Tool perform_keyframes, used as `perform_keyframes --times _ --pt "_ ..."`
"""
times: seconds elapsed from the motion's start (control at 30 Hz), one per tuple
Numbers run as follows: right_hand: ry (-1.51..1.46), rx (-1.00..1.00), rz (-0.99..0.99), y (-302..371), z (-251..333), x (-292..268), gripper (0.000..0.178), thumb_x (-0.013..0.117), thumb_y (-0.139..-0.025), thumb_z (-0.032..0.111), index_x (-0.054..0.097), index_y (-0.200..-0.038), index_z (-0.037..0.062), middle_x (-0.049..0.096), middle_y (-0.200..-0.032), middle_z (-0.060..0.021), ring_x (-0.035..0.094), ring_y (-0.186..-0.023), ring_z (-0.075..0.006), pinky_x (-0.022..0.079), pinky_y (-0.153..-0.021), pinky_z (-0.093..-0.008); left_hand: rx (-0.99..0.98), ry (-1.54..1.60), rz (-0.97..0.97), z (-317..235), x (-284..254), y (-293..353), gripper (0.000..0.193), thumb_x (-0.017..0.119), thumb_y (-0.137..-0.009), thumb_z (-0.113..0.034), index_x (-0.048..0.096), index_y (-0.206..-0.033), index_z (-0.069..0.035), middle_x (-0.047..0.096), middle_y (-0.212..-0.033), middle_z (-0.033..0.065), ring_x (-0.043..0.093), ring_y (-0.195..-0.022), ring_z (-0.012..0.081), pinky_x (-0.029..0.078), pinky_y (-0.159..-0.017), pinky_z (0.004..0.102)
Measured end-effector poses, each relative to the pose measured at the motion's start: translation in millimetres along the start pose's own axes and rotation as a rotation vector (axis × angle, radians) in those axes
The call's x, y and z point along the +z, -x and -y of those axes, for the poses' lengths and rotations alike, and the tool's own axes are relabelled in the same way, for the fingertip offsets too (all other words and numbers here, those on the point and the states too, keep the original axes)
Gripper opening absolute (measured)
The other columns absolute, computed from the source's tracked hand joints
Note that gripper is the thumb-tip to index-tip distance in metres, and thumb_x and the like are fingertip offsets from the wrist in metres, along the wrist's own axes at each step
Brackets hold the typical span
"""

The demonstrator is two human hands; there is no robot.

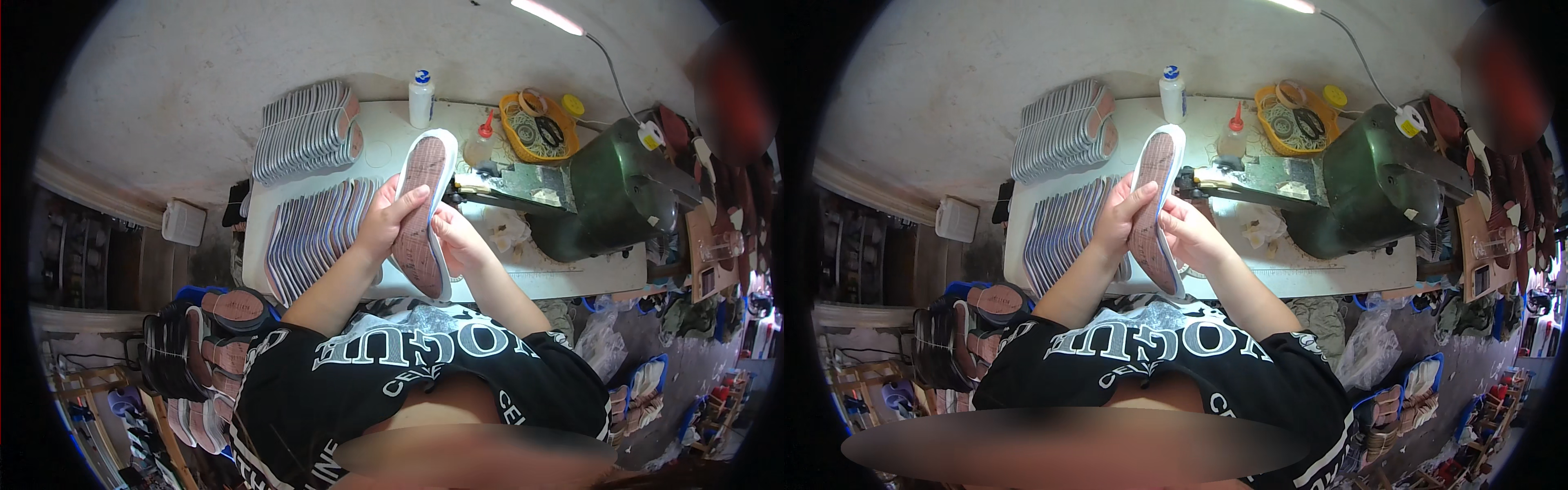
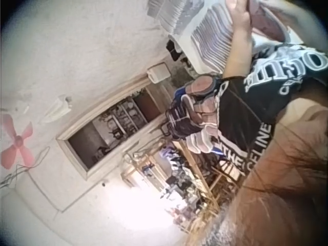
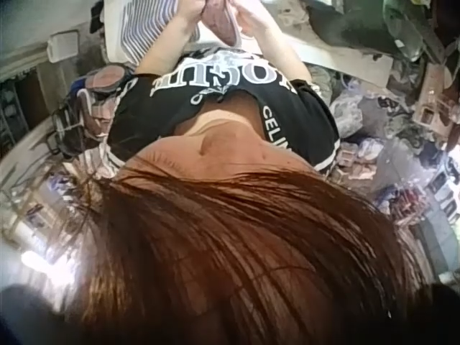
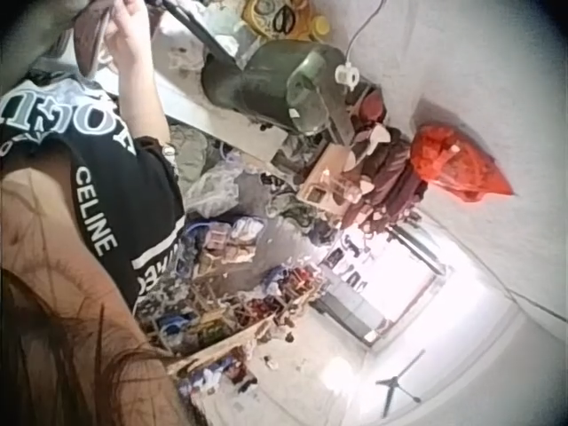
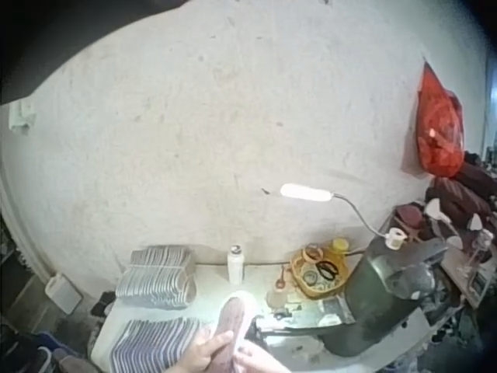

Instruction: Apply adhesive and assemble shoe insoles by hand at a manufacturing station.

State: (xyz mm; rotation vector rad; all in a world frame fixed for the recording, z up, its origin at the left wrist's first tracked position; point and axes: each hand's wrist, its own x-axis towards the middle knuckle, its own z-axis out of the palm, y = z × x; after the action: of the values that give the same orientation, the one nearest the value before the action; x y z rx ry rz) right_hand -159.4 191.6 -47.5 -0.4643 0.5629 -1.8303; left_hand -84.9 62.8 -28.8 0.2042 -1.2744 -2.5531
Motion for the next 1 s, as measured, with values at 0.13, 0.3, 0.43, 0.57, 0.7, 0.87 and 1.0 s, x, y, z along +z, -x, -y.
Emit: perform_keyframes --times 0.13,0.3,0.43,0.57,0.7,0.87,1.0 --pt "0.309 0.110 0.118 3 26 -28 0.040 0.069 -0.085 0.028 0.056 -0.113 0.0018 0.063 -0.102 -0.0061 0.060 -0.092 -0.0120 0.050 -0.080 -0.0264 0.048 -0.209 0.004 3 5 -7 0.028 0.067 -0.085 -0.014 0.056 -0.108 -0.002 0.065 -0.094 0.0043 0.060 -0.085 0.0079 0.048 -0.079 0.0233" --pt "0.935 0.127 -0.179 7 39 -15 0.020 0.067 -0.086 0.020 0.067 -0.081 0.0011 0.057 -0.062 0.0033 0.050 -0.055 -0.0044 0.042 -0.052 -0.0216 0.177 -0.546 -0.099 4 10 -10 0.032 0.070 -0.083 -0.014 0.057 -0.110 -0.001 0.066 -0.096 0.0044 0.061 -0.085 0.0098 0.049 -0.078 0.0250" --pt "0.999 0.092 -0.233 16 39 1 0.019 0.067 -0.087 0.018 0.068 -0.078 0.0007 0.057 -0.063 0.0042 0.048 -0.059 -0.0014 0.039 -0.052 -0.0198 0.246 -0.506 -0.078 18 1 -12 0.032 0.070 -0.082 -0.011 0.056 -0.109 0.001 0.066 -0.097 0.0065 0.062 -0.084 0.0103 0.050 -0.077 0.0254" --pt "0.881 0.095 -0.191 21 41 -10 0.014 0.066 -0.087 0.013 0.067 -0.087 -0.0008 0.061 -0.071 0.0024 0.052 -0.064 -0.0028 0.042 -0.058 -0.0201 0.056 -0.402 -0.037 7 7 -26 0.033 0.070 -0.080 -0.008 0.056 -0.109 0.001 0.065 -0.097 0.0068 0.062 -0.084 0.0110 0.051 -0.077 0.0256" --pt "0.635 0.113 -0.178 45 30 -11 0.025 0.065 -0.089 0.015 0.063 -0.108 -0.0006 0.066 -0.092 -0.0005 0.057 -0.081 -0.0057 0.048 -0.075 -0.0233 0.058 -0.072 -0.154 10 5 -54 0.035 0.072 -0.078 -0.007 0.056 -0.108 0.001 0.064 -0.094 0.0062 0.062 -0.081 0.0126 0.051 -0.076 0.0259" --pt "0.662 -0.106 -0.427 53 19 -19 0.023 0.064 -0.088 0.012 0.064 -0.107 -0.0017 0.067 -0.094 -0.0025 0.058 -0.081 -0.0064 0.048 -0.075 -0.0231 0.111 -0.735 -0.109 38 -22 -94 0.036 0.073 -0.076 -0.011 0.060 -0.106 0.003 0.058 -0.103 0.0071 0.058 -0.093 0.0156 0.049 -0.079 0.0273" --pt "0.568 -0.122 -0.506 59 23 -23 0.022 0.064 -0.087 0.012 0.064 -0.105 -0.0021 0.067 -0.094 -0.0030 0.059 -0.083 -0.0070 0.047 -0.075 -0.0232 0.253 -1.065 -0.165 51 -14 -103 0.038 0.074 -0.072 -0.025 0.066 -0.099 -0.001 0.054 -0.106 0.0117 0.048 -0.101 0.0268 0.040 -0.091 0.0357"
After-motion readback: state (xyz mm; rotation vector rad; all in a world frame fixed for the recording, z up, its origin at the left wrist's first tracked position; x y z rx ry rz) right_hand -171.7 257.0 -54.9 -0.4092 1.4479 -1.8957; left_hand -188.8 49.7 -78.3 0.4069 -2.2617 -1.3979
